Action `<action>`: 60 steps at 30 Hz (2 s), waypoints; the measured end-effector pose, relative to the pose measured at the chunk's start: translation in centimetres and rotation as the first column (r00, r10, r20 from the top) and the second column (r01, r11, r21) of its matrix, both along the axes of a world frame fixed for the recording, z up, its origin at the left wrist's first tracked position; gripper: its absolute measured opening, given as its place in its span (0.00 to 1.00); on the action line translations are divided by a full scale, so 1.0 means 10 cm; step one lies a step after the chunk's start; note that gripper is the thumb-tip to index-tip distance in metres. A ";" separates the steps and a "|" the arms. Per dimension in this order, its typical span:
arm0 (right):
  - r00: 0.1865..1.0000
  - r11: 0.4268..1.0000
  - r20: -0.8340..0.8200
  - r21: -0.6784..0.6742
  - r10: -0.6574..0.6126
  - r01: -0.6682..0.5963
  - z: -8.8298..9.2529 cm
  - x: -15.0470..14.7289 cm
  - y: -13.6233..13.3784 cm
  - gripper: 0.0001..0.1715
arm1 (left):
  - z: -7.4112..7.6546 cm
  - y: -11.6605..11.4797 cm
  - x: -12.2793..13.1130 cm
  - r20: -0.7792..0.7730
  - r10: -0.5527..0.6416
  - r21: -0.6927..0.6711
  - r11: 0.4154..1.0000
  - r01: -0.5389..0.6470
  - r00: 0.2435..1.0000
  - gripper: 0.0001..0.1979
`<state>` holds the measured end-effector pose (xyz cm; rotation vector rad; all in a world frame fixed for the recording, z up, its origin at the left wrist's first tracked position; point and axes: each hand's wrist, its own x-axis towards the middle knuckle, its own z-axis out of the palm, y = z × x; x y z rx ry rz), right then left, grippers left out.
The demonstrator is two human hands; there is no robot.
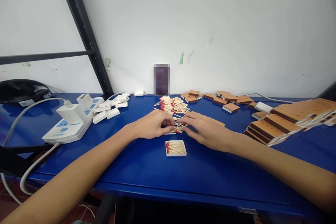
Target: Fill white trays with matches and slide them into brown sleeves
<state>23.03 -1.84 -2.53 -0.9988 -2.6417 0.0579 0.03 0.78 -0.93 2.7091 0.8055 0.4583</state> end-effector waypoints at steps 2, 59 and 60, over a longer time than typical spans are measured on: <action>0.999 0.999 -0.029 -0.011 -0.042 0.041 0.00 0.05 0.00 0.16 | 0.02 -0.02 -0.01 -0.013 0.007 0.020 1.000 -0.007 1.000 0.08; 0.977 0.990 0.210 0.137 -0.045 0.016 0.04 0.21 0.19 0.15 | 0.11 0.01 -0.16 -0.225 0.090 0.178 0.983 -0.050 0.970 0.11; 0.984 0.994 0.175 0.106 -0.035 0.017 0.07 0.21 0.15 0.14 | 0.11 0.00 -0.16 -0.216 0.088 0.189 0.981 -0.046 0.972 0.10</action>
